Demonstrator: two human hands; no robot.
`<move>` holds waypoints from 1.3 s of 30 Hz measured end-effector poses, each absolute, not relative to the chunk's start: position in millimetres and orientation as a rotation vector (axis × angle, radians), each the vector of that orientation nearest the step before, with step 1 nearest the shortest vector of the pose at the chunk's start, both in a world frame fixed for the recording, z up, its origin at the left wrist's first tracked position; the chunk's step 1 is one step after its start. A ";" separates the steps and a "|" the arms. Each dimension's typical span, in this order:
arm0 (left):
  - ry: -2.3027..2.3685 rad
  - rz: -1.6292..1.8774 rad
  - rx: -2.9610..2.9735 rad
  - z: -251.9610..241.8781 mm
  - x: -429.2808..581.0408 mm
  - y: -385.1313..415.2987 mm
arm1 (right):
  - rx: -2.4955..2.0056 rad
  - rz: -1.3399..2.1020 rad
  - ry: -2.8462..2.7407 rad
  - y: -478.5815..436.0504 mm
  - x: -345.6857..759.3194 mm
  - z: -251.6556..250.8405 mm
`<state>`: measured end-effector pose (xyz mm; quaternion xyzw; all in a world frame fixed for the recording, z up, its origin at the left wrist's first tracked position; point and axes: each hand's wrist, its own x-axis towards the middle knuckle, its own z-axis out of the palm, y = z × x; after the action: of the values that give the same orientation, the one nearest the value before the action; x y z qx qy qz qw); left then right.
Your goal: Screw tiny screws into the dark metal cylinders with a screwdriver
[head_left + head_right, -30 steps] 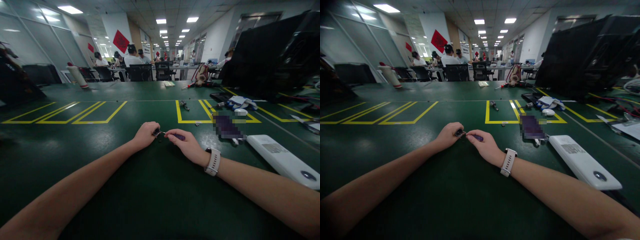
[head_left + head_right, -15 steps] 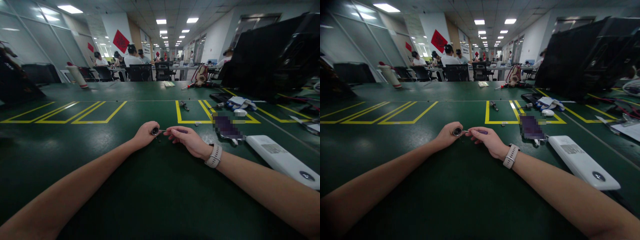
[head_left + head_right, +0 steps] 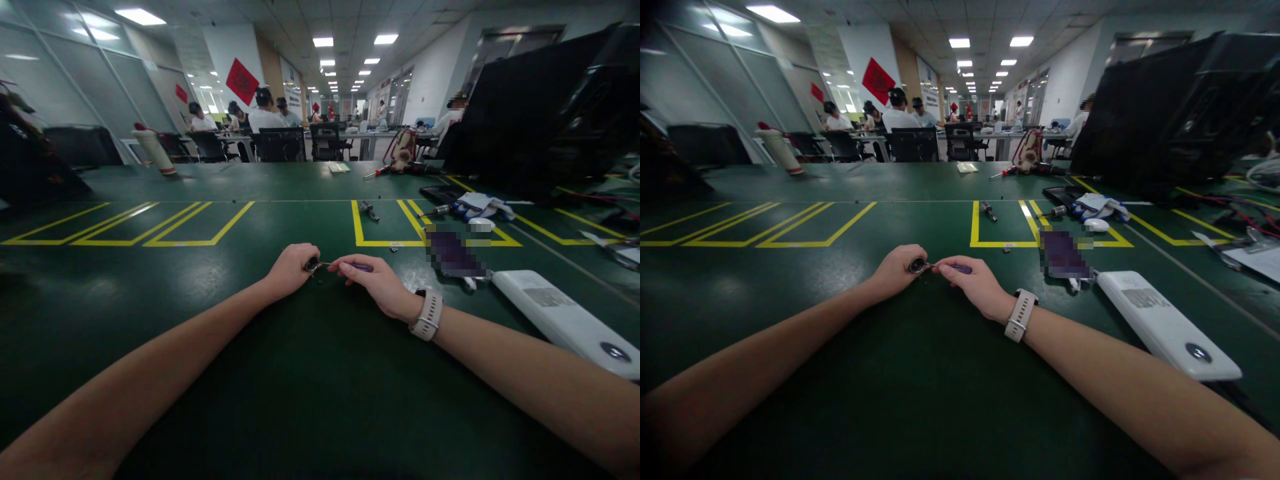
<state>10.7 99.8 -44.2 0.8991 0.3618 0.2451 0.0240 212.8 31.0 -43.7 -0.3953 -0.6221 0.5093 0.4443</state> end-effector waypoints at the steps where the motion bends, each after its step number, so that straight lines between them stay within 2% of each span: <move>1: 1.120 0.762 2.774 -44.5 10.5 99.9 | -0.964 1.299 -1.516 32.1 213.5 -44.1; 12: 1.182 0.855 2.643 -46.3 9.3 102.4 | -0.904 1.461 -1.372 34.5 214.3 -43.3; 23: 1.167 0.685 2.857 -42.0 12.5 96.7 | -1.020 1.113 -1.617 26.7 210.3 -40.1; 32: 1.115 0.709 2.837 -42.1 11.5 97.6 | -0.851 1.404 -1.355 39.7 215.3 -46.4; 39: 1.097 0.809 2.712 -43.5 11.4 100.4 | -0.837 1.413 -1.356 36.6 215.0 -43.9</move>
<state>11.4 100.4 -43.5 0.8922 0.3610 0.2661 0.0531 215.0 36.6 -43.9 -0.3439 -0.5569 0.5804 0.4845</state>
